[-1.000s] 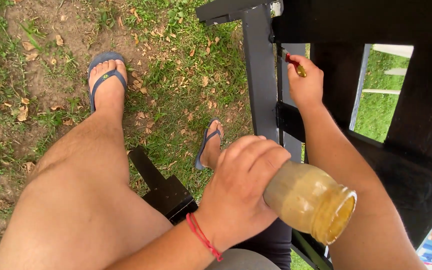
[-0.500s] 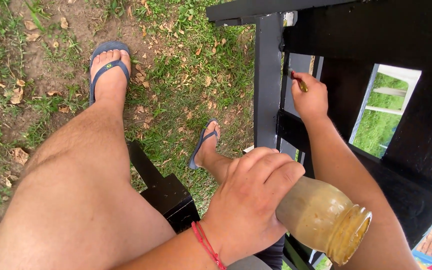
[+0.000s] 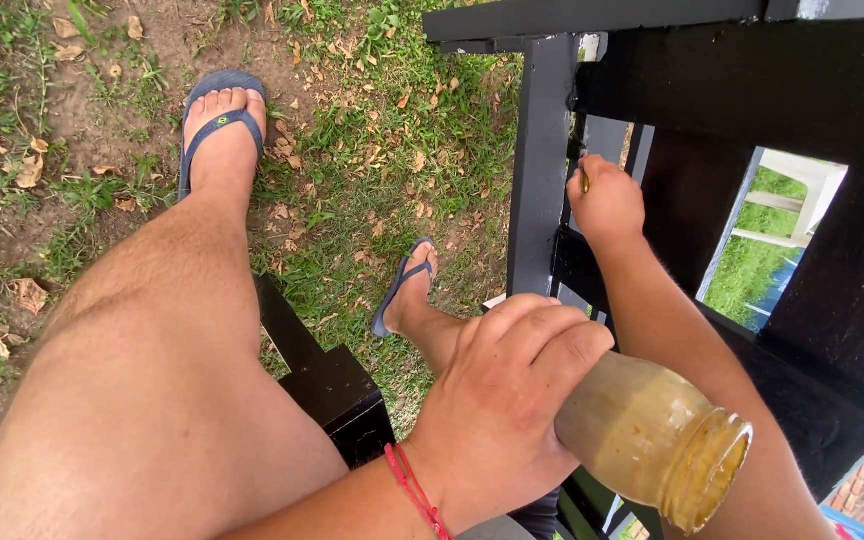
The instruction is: Painting a black wooden structure using a paintbrush and a container of paint in an outdoor setting.
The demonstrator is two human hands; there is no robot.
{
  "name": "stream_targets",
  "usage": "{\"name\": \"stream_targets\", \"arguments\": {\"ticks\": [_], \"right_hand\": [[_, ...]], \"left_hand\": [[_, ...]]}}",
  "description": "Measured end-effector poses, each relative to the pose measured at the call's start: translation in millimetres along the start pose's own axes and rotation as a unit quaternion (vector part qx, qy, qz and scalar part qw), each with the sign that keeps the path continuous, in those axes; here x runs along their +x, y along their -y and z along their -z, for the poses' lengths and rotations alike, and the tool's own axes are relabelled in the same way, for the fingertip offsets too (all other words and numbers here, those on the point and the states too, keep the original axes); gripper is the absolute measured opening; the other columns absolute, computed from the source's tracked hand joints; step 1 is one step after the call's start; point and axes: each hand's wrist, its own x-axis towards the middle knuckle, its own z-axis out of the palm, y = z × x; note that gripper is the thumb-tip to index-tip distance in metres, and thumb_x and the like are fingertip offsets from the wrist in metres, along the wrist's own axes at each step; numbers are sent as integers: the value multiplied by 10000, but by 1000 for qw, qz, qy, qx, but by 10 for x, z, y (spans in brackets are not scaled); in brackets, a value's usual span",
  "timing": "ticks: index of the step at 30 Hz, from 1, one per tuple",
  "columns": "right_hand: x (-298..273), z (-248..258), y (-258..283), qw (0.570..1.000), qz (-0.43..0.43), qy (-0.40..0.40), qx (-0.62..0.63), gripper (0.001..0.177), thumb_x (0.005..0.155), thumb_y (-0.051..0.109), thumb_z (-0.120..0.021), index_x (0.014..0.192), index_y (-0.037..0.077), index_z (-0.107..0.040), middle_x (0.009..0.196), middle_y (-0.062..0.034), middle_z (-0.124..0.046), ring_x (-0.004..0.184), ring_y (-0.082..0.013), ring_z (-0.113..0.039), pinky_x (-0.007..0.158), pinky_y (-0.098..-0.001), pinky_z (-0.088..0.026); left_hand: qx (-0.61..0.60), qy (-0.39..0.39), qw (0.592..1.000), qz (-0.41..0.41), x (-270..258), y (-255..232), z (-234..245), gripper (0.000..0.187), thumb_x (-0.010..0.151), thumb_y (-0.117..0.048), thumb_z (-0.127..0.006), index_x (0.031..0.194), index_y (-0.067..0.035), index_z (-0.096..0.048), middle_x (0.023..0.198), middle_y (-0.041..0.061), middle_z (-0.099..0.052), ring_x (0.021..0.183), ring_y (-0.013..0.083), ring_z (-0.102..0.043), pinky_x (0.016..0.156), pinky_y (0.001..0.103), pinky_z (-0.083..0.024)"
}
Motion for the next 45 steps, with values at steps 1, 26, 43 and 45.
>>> {"name": "stream_targets", "arguments": {"ticks": [1, 26, 43, 45], "right_hand": [[12, -12, 3, 999, 13, -37, 20, 250, 984, 203, -530, 1119, 52, -676, 919, -154, -701, 760, -367, -648, 602, -486, -495], [30, 209, 303, 962, -147, -126, 194, 203, 977, 202, -533, 1120, 142, -665, 902, -91, -696, 803, -288, -646, 671, -425, -511], [-21, 53, 38, 997, 38, -8, -66, 154, 969, 163, -514, 858, 62, -479, 739, -111, -560, 661, -352, -532, 477, -484, -399], [-105, 99, 79, 997, 31, 20, -67, 158, 965, 178, -506, 862, 61, -482, 742, -129, -573, 655, -374, -544, 519, -506, -419]], "left_hand": [[-1, -6, 1000, -2, 1, -3, 0, 608, 599, -77, -707, 1182, -96, -534, 1186, 64, -581, 1173, 320, -544, 935, 466, -426], [-12, -19, 999, 25, 6, -46, -14, 533, 629, -96, -692, 1140, -111, -540, 1159, 57, -590, 1170, 317, -538, 930, 452, -416], [-29, -20, 999, 29, 12, -51, 4, 576, 588, -65, -706, 1137, -107, -538, 1163, 57, -598, 1157, 311, -552, 903, 461, -437], [-38, -20, 999, 28, 14, -56, 7, 584, 579, -65, -703, 1138, -103, -540, 1163, 65, -595, 1158, 312, -550, 904, 458, -438]]}}
